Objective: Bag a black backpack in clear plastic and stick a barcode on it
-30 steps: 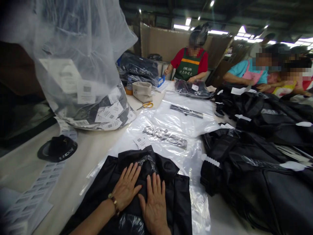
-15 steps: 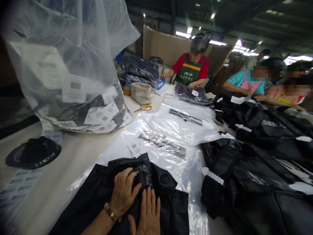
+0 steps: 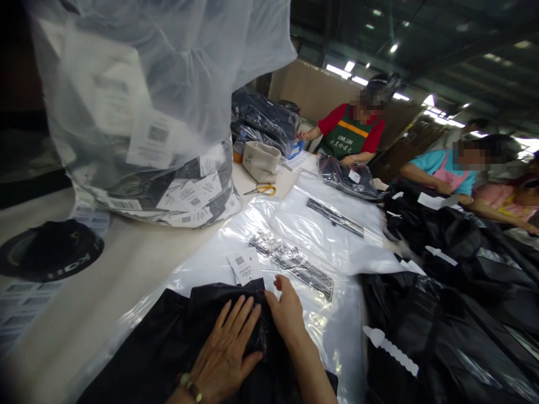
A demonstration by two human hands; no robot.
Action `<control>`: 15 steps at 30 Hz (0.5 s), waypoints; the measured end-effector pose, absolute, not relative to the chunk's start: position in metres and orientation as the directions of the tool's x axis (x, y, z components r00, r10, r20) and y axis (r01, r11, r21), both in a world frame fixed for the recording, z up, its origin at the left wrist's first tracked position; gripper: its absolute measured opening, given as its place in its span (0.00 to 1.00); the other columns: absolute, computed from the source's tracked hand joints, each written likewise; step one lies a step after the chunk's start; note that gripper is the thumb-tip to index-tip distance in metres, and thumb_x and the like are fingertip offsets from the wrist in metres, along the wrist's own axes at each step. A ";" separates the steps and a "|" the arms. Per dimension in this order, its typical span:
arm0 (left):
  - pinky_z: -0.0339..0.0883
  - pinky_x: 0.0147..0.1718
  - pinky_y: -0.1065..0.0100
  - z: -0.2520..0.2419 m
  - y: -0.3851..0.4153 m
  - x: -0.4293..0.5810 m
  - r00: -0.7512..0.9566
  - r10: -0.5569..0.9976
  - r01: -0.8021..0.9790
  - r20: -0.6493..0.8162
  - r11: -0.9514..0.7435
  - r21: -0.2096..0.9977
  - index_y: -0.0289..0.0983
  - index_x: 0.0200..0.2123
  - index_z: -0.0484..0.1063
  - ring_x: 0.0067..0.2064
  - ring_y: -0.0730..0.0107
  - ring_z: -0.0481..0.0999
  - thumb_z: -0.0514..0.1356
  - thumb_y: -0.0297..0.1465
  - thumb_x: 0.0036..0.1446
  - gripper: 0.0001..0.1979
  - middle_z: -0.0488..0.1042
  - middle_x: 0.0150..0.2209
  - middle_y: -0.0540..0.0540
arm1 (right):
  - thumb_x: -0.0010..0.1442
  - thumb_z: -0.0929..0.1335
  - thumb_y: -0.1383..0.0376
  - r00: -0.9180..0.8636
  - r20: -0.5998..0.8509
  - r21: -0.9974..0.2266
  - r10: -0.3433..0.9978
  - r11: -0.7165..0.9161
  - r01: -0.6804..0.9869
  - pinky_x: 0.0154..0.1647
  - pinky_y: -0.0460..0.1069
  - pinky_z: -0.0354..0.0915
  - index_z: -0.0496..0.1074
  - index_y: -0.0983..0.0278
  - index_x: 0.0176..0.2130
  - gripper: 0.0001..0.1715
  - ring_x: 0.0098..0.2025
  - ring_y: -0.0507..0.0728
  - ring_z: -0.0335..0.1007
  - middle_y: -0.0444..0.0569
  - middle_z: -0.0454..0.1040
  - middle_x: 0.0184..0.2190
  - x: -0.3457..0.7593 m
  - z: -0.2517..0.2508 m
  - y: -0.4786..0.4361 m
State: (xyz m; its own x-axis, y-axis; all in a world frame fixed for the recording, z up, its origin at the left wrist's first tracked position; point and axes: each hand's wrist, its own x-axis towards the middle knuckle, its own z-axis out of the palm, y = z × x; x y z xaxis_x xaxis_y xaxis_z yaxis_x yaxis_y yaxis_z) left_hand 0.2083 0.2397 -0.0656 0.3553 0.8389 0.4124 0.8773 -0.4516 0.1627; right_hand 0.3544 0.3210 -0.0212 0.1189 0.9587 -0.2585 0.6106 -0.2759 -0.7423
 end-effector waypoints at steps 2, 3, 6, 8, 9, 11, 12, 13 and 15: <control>0.58 0.55 0.54 -0.065 0.240 0.208 0.350 0.821 0.882 0.451 -0.451 0.137 0.32 0.61 0.52 0.63 0.54 0.53 0.57 0.41 0.56 0.34 0.57 0.62 0.40 | 0.42 0.69 0.66 0.090 -0.363 -0.764 0.927 -0.352 0.541 0.45 0.55 0.65 0.64 0.65 0.43 0.25 0.40 0.60 0.71 0.52 0.73 0.37 0.346 -0.034 0.349; 0.58 0.55 0.55 -0.065 0.241 0.208 0.352 0.812 0.881 0.466 -0.455 0.127 0.32 0.61 0.53 0.62 0.54 0.53 0.57 0.42 0.55 0.34 0.57 0.61 0.41 | 0.39 0.69 0.68 0.071 -0.396 -0.769 0.916 -0.372 0.519 0.41 0.53 0.66 0.64 0.65 0.41 0.25 0.35 0.58 0.71 0.49 0.73 0.32 0.343 -0.041 0.358; 0.57 0.55 0.56 -0.066 0.243 0.206 0.353 0.796 0.883 0.492 -0.458 0.107 0.32 0.60 0.55 0.62 0.54 0.54 0.56 0.42 0.55 0.33 0.59 0.60 0.40 | 0.35 0.68 0.72 -0.039 -0.465 -0.798 0.884 -0.400 0.450 0.31 0.49 0.65 0.63 0.63 0.40 0.28 0.27 0.53 0.69 0.39 0.70 0.24 0.341 -0.055 0.370; 0.55 0.55 0.57 -0.066 0.246 0.205 0.353 0.786 0.883 0.507 -0.460 0.098 0.32 0.59 0.57 0.62 0.55 0.55 0.56 0.40 0.55 0.31 0.60 0.60 0.40 | 0.35 0.68 0.73 -0.136 -0.474 -0.829 0.870 -0.389 0.402 0.28 0.46 0.63 0.62 0.62 0.46 0.35 0.24 0.50 0.66 0.35 0.68 0.23 0.339 -0.055 0.372; 0.53 0.56 0.57 -0.067 0.247 0.204 0.354 0.778 0.880 0.519 -0.465 0.097 0.32 0.59 0.57 0.61 0.55 0.56 0.55 0.39 0.55 0.31 0.61 0.59 0.41 | 0.35 0.67 0.73 -0.179 -0.464 -0.844 0.867 -0.373 0.386 0.28 0.45 0.61 0.60 0.62 0.50 0.40 0.23 0.49 0.64 0.34 0.67 0.22 0.338 -0.052 0.372; 0.50 0.58 0.57 -0.069 0.248 0.202 0.358 0.748 0.865 0.558 -0.491 0.104 0.32 0.58 0.59 0.60 0.55 0.58 0.55 0.39 0.55 0.29 0.62 0.58 0.40 | 0.35 0.67 0.76 -0.244 -0.433 -0.866 0.868 -0.326 0.378 0.26 0.42 0.57 0.59 0.61 0.54 0.45 0.21 0.46 0.59 0.30 0.62 0.20 0.334 -0.043 0.373; 0.48 0.59 0.58 -0.072 0.249 0.202 0.360 0.730 0.852 0.581 -0.511 0.114 0.32 0.58 0.59 0.59 0.55 0.60 0.55 0.39 0.55 0.29 0.64 0.58 0.40 | 0.35 0.67 0.77 -0.264 -0.419 -0.871 0.869 -0.302 0.388 0.25 0.42 0.55 0.61 0.60 0.54 0.45 0.20 0.45 0.56 0.30 0.60 0.18 0.332 -0.038 0.373; 0.46 0.60 0.58 -0.077 0.249 0.202 0.357 0.708 0.836 0.609 -0.533 0.129 0.32 0.58 0.59 0.58 0.55 0.62 0.55 0.39 0.55 0.29 0.65 0.57 0.40 | 0.35 0.67 0.78 -0.278 -0.406 -0.872 0.870 -0.278 0.403 0.24 0.41 0.53 0.64 0.60 0.52 0.42 0.20 0.45 0.53 0.29 0.57 0.17 0.330 -0.034 0.373; 0.47 0.60 0.57 -0.095 0.251 0.204 0.324 0.675 0.805 0.663 -0.565 0.182 0.35 0.60 0.56 0.55 0.56 0.67 0.54 0.39 0.55 0.31 0.69 0.54 0.41 | 0.36 0.69 0.78 -0.297 -0.382 -0.866 0.875 -0.226 0.447 0.24 0.41 0.52 0.71 0.60 0.45 0.34 0.20 0.44 0.52 0.31 0.57 0.17 0.327 -0.027 0.378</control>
